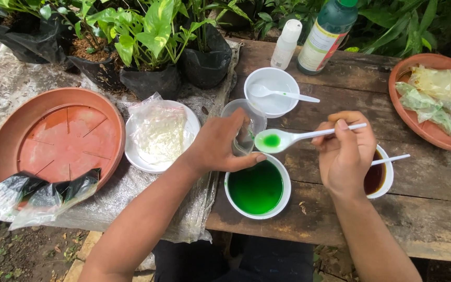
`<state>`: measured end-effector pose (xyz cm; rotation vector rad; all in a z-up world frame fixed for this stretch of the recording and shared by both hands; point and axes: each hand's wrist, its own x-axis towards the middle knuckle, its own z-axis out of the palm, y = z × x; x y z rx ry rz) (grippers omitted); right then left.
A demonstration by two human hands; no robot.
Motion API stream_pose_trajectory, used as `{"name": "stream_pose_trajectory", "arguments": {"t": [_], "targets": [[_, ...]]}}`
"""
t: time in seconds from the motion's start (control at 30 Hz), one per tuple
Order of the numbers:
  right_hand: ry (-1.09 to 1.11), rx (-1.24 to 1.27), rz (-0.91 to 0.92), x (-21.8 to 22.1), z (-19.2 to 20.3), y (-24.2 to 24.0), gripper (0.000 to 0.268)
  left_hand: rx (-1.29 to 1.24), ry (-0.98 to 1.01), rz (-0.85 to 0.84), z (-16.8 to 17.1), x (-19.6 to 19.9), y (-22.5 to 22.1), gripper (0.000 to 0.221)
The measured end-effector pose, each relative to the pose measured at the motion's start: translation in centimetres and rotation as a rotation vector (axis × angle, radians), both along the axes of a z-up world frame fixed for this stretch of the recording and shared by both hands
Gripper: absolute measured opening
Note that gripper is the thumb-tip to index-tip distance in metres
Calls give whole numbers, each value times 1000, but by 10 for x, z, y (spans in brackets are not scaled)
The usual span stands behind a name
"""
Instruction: A person is carefully blending and transferring agricultural liquids from bowls into small vials using a plastic spoon on an outdoor wooden table.
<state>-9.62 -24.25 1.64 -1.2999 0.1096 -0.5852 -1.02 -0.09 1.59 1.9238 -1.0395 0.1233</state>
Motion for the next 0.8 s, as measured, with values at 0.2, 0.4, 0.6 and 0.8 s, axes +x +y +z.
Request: {"name": "stream_pose_trajectory", "arguments": {"t": [0.2,0.4,0.6,0.8], "targets": [[-88,-182,-58,-6,-1,16,19,21,-7,-2,0,1,0,63],[-207,-522,-136,-15,7,36,26,71,-9,4,-2,1,-1,66],[-561,-780,-58,-17,11,45,22,95,-20,-7,4,2,-1,65],[-710,-1135,-31,-27,9,38,17,140,-145,13,-8,2,-2,61]]}}
